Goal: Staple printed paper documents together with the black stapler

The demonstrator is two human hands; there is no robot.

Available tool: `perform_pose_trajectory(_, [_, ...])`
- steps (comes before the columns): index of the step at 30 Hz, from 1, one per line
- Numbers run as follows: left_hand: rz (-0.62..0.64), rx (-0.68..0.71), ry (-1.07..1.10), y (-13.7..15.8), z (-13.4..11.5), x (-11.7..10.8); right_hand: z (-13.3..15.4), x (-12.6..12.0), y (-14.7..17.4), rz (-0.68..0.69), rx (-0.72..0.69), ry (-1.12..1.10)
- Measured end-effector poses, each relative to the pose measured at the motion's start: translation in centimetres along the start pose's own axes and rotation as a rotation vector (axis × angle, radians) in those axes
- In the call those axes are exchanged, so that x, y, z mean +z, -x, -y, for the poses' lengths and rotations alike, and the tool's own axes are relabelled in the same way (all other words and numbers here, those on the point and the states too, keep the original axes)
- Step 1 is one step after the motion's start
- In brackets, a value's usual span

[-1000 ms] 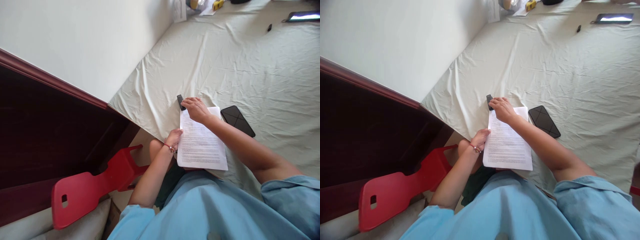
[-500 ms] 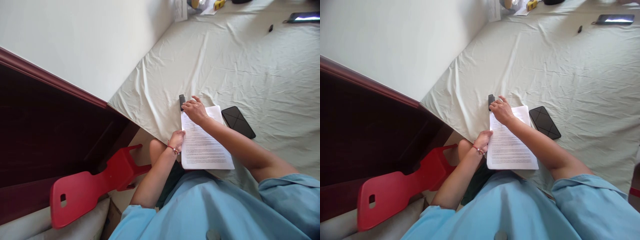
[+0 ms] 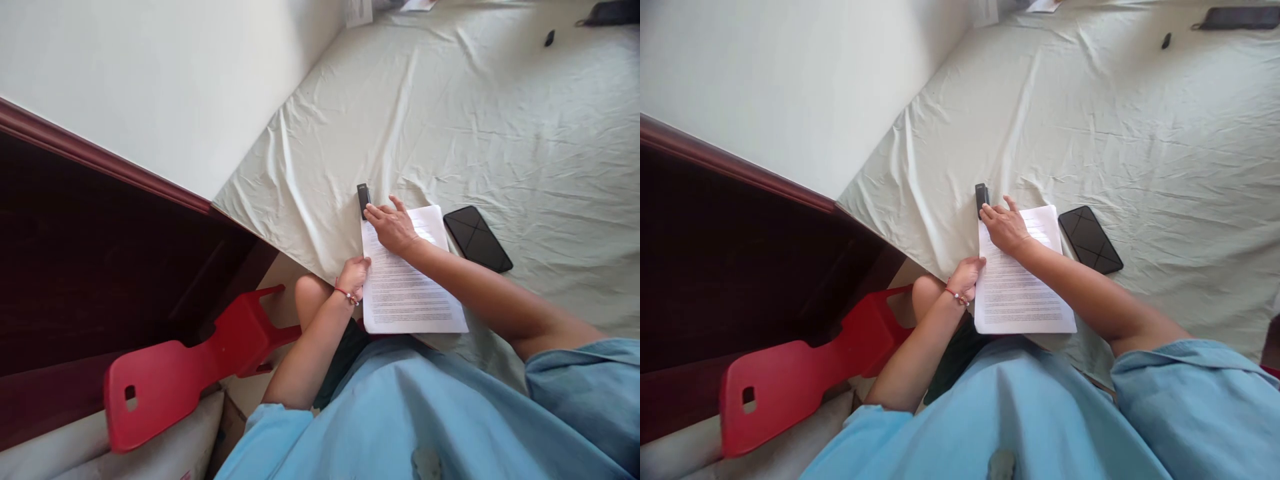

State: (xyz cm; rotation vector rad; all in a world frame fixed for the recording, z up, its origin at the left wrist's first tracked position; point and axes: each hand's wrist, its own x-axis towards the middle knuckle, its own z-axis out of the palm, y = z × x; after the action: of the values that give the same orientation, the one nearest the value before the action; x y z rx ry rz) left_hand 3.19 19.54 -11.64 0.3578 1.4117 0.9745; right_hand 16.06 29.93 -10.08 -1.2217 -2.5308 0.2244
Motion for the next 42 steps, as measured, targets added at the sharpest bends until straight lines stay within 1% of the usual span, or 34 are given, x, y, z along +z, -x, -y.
perform_pose_trajectory(4, [-0.012,0.011,-0.033,0.3,-0.2,0.0,-0.4,-0.5,-0.1,0.039,0.016,-0.054])
perform_pose_trajectory(6, [0.006,0.024,-0.060,0.6,-0.1,-0.5,-0.7,-0.9,0.1,0.006,0.043,-0.104])
perform_pose_trajectory(8, [0.035,0.064,-0.093,1.0,0.4,-1.5,-1.1,-1.5,1.0,-0.065,0.102,-0.152])
perform_pose_trajectory(10, [0.064,0.145,-0.127,1.7,1.1,-2.9,-1.5,-2.3,2.6,-0.152,0.183,-0.193])
perform_pose_trajectory(12, [0.085,0.236,-0.166,2.8,1.8,-4.4,-1.9,-2.9,4.8,-0.229,0.252,-0.222])
perform_pose_trajectory(14, [0.038,0.332,-0.222,4.1,2.5,-5.8,-2.1,-3.2,7.4,-0.266,0.308,-0.256])
perform_pose_trajectory(16, [0.019,0.383,-0.209,5.4,3.0,-6.8,-2.0,-3.1,9.7,-0.267,0.381,-0.332])
perform_pose_trajectory(19, [0.018,0.405,-0.098,6.9,3.2,-7.7,-1.2,-2.5,12.0,-0.206,0.501,-0.572])
perform_pose_trajectory(22, [0.004,0.445,-0.038,7.2,2.7,-7.8,-0.1,-1.6,12.5,-0.061,0.579,-0.932])
perform_pose_trajectory(24, [-0.061,0.520,-0.076,7.0,2.2,-7.5,0.4,-1.0,12.2,0.001,0.579,-1.152])
perform_pose_trajectory(25, [-0.119,0.561,-0.107,6.8,1.9,-7.3,0.5,-0.7,11.9,0.004,0.572,-1.227])
perform_pose_trajectory(27, [-0.244,0.609,-0.138,6.6,1.2,-6.9,0.6,-0.2,11.1,-0.033,0.568,-1.303])
perform_pose_trajectory(28, [-0.277,0.600,-0.125,6.6,0.9,-6.7,0.6,-0.1,10.7,-0.064,0.571,-1.319])
perform_pose_trajectory(29, [-0.269,0.566,-0.095,6.6,0.7,-6.5,0.6,0.0,10.2,-0.099,0.573,-1.328])
perform_pose_trajectory(30, [-0.222,0.516,-0.056,6.7,0.5,-6.3,0.5,0.0,9.8,-0.137,0.571,-1.328])
perform_pose_trajectory(33, [0.008,0.333,0.015,6.8,0.2,-5.9,0.1,0.1,8.9,-0.238,0.551,-1.225])
perform_pose_trajectory(34, [0.063,0.285,0.010,6.7,0.2,-5.8,-0.1,0.2,8.8,-0.258,0.540,-1.170])
perform_pose_trajectory(35, [0.088,0.261,-0.011,6.5,0.3,-5.8,-0.3,0.3,8.7,-0.268,0.530,-1.121])
perform_pose_trajectory(37, [0.078,0.284,-0.094,5.9,0.5,-5.9,-0.7,0.7,8.8,-0.286,0.530,-1.060])
perform_pose_trajectory(40, [0.022,0.415,-0.245,4.8,0.5,-6.1,-1.2,1.0,9.2,-0.322,0.552,-1.027])
perform_pose_trajectory(42, [-0.002,0.474,-0.314,4.0,0.3,-6.1,-1.5,0.9,9.4,-0.331,0.536,-0.992])
